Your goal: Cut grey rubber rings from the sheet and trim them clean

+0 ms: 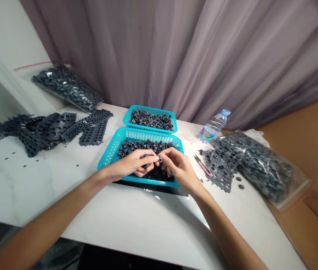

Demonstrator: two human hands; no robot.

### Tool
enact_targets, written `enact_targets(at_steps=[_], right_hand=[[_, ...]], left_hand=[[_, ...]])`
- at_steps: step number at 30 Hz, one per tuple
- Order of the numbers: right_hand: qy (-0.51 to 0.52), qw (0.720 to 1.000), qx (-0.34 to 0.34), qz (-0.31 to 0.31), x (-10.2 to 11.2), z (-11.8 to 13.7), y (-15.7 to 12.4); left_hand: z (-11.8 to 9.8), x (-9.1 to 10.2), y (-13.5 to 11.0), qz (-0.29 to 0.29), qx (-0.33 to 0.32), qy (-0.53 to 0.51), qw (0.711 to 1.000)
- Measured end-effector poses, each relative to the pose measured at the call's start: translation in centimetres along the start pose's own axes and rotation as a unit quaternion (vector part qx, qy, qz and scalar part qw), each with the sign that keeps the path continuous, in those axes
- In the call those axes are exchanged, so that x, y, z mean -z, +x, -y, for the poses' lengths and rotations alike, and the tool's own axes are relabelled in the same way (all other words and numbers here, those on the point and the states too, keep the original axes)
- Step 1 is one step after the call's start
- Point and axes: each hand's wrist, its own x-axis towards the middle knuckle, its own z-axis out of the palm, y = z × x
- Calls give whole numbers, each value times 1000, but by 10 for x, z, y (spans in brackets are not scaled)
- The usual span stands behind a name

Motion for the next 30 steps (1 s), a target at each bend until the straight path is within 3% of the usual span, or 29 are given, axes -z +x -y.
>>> enact_targets(at_steps=[10,15,22,30], right_hand=[[-21,1000,13,-15,-4,1,-2],[-105,992,53,-36,-6,5,-7],[-189,974,123,-26,-10,7,-11],[-203,969,140,-9,-8,7,-10]], left_hand=[[-2,-1,-1,-2,-1,-29,1000],[-4,0,-1,-17,10,-49,999],[-3,2,-1,-22,9,-78,997],[-3,0,-2,-32,5,-70,997]])
